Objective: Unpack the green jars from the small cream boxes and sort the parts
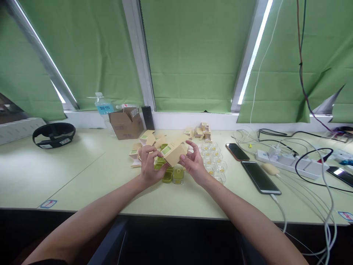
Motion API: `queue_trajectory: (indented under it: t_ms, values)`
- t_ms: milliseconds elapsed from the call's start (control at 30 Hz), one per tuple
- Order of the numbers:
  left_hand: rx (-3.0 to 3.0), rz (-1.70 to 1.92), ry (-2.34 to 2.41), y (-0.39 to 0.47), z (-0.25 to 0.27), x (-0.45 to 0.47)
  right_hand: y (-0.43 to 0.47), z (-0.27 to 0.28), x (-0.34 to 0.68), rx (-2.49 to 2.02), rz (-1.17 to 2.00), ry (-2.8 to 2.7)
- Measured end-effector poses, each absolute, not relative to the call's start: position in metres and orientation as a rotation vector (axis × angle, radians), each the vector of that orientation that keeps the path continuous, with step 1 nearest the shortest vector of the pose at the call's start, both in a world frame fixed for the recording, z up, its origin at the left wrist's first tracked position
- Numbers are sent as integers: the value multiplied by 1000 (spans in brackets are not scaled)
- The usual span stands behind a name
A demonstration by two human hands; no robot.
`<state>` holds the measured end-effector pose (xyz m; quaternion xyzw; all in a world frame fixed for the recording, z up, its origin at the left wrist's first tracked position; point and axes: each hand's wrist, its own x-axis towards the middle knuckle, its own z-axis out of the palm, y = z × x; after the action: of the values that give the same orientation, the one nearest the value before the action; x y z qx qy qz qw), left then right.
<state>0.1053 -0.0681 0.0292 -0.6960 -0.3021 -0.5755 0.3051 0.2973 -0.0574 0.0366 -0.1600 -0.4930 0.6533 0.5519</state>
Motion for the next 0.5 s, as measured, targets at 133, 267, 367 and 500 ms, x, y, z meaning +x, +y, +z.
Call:
queue_trajectory:
  t_ms: [133,267,367,500]
  values:
    - [-1855,-1539,-756,-69,29,105,-57,37,296,-373,1536,-1176]
    - [-1838,-1564,-718,-66,26,102,-58,36,295,-361,1541,-1156]
    - [-1851,-1589,-705,-67,27,100,-57,36,296,-354,1529,-1133]
    - [-2004,-1556,-664,-73,29,100,-53,37,299,-360,1483,-1095]
